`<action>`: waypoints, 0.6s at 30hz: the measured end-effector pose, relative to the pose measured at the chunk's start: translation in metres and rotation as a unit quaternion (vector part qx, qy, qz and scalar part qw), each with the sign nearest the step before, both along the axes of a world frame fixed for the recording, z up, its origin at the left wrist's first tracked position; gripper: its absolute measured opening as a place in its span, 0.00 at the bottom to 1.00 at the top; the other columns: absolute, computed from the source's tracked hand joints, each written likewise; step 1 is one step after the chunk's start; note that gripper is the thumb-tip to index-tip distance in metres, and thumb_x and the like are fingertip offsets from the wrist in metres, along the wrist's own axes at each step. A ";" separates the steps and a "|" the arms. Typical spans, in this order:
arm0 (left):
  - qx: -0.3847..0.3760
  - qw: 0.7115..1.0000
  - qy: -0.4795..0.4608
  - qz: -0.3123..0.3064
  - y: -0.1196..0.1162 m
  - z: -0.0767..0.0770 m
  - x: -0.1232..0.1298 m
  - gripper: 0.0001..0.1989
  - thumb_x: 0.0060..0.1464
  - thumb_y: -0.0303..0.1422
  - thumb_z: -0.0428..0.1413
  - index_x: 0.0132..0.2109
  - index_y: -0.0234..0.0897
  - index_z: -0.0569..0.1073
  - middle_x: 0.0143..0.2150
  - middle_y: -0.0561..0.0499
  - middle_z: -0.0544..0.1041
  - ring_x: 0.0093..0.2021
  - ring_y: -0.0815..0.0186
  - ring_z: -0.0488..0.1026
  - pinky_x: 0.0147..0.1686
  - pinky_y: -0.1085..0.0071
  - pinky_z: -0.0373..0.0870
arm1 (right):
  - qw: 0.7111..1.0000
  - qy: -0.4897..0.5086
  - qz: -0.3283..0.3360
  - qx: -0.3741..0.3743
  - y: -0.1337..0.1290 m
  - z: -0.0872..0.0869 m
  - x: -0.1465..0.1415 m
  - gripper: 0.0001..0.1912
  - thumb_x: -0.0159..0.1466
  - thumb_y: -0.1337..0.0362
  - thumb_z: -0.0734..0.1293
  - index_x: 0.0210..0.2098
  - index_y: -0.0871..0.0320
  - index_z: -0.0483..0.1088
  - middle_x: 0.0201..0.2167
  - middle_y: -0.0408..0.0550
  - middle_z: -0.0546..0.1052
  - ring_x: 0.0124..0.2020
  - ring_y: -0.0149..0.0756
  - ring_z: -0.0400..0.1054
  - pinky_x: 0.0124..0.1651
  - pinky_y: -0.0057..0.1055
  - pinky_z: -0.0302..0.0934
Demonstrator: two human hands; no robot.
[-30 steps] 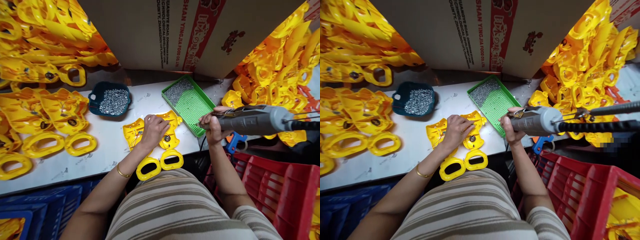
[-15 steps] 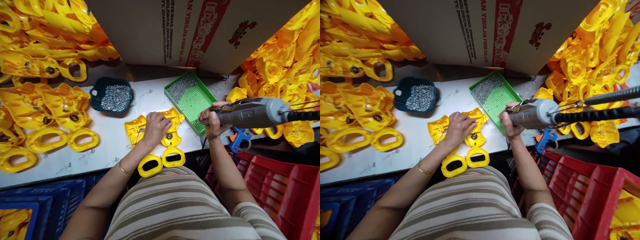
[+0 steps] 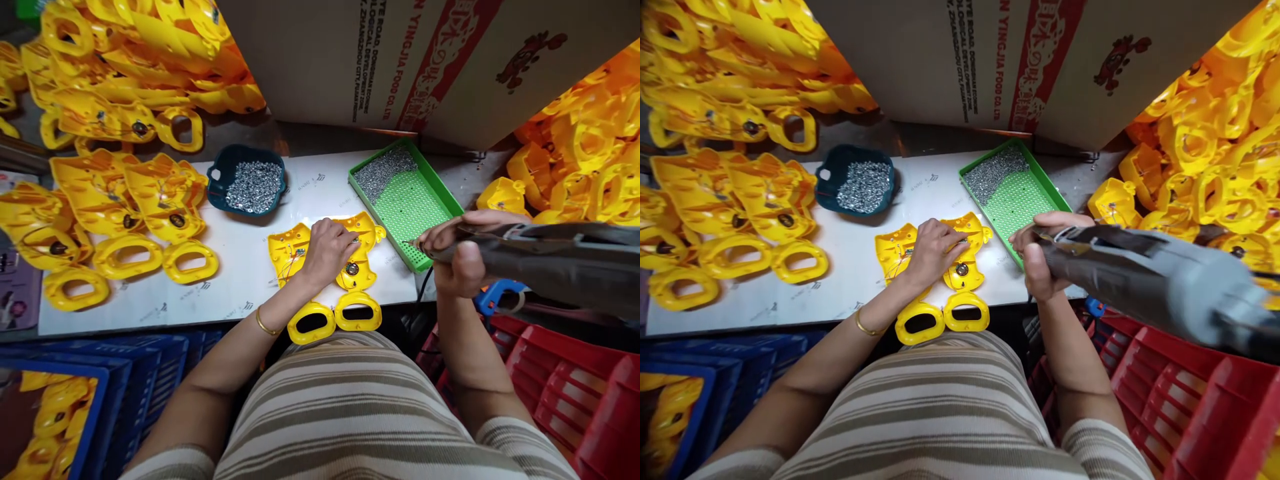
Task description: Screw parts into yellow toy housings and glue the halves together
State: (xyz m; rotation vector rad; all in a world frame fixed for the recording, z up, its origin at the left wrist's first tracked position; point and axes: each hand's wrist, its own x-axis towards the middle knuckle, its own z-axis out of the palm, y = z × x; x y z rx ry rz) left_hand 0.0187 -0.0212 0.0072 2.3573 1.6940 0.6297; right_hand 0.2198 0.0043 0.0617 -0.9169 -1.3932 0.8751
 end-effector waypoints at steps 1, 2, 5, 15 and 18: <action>-0.004 1.000 0.000 0.000 0.000 0.000 0.001 0.09 0.60 0.36 0.56 0.41 0.38 0.80 0.32 0.47 0.74 0.38 0.59 0.65 0.40 0.63 0.61 | 1.000 0.006 0.008 0.018 -0.001 0.005 -0.003 0.20 0.61 0.42 0.62 0.25 0.51 0.59 0.18 0.39 0.58 0.19 0.32 0.60 0.25 0.36 0.64; -0.010 1.000 -0.001 0.000 0.001 0.000 0.001 0.09 0.60 0.36 0.56 0.42 0.38 0.80 0.32 0.47 0.74 0.38 0.59 0.65 0.39 0.63 0.61 | 0.999 0.020 0.011 0.043 -0.001 0.010 -0.007 0.20 0.61 0.43 0.62 0.23 0.51 0.58 0.17 0.39 0.58 0.18 0.33 0.60 0.23 0.36 0.63; -0.031 0.999 -0.007 -0.003 0.002 0.000 0.003 0.09 0.59 0.36 0.57 0.43 0.39 0.80 0.33 0.47 0.74 0.39 0.59 0.65 0.39 0.63 0.61 | 0.995 0.056 0.021 0.078 0.000 0.018 -0.019 0.18 0.62 0.47 0.62 0.23 0.51 0.60 0.17 0.40 0.57 0.17 0.33 0.58 0.21 0.37 0.63; -0.069 0.997 0.029 0.001 0.005 0.008 0.009 0.08 0.57 0.37 0.59 0.43 0.43 0.80 0.36 0.47 0.74 0.42 0.58 0.64 0.38 0.64 0.60 | 0.982 0.152 0.038 0.108 0.010 0.010 -0.049 0.08 0.61 0.54 0.66 0.38 0.47 0.66 0.16 0.34 0.58 0.14 0.29 0.55 0.16 0.29 0.59; -0.079 0.996 0.045 0.001 0.007 0.013 0.011 0.07 0.57 0.37 0.59 0.41 0.43 0.80 0.36 0.47 0.74 0.42 0.58 0.64 0.37 0.64 0.60 | 0.983 0.141 0.058 0.101 0.014 0.001 -0.051 0.10 0.61 0.56 0.66 0.42 0.46 0.67 0.17 0.33 0.60 0.14 0.29 0.58 0.18 0.28 0.60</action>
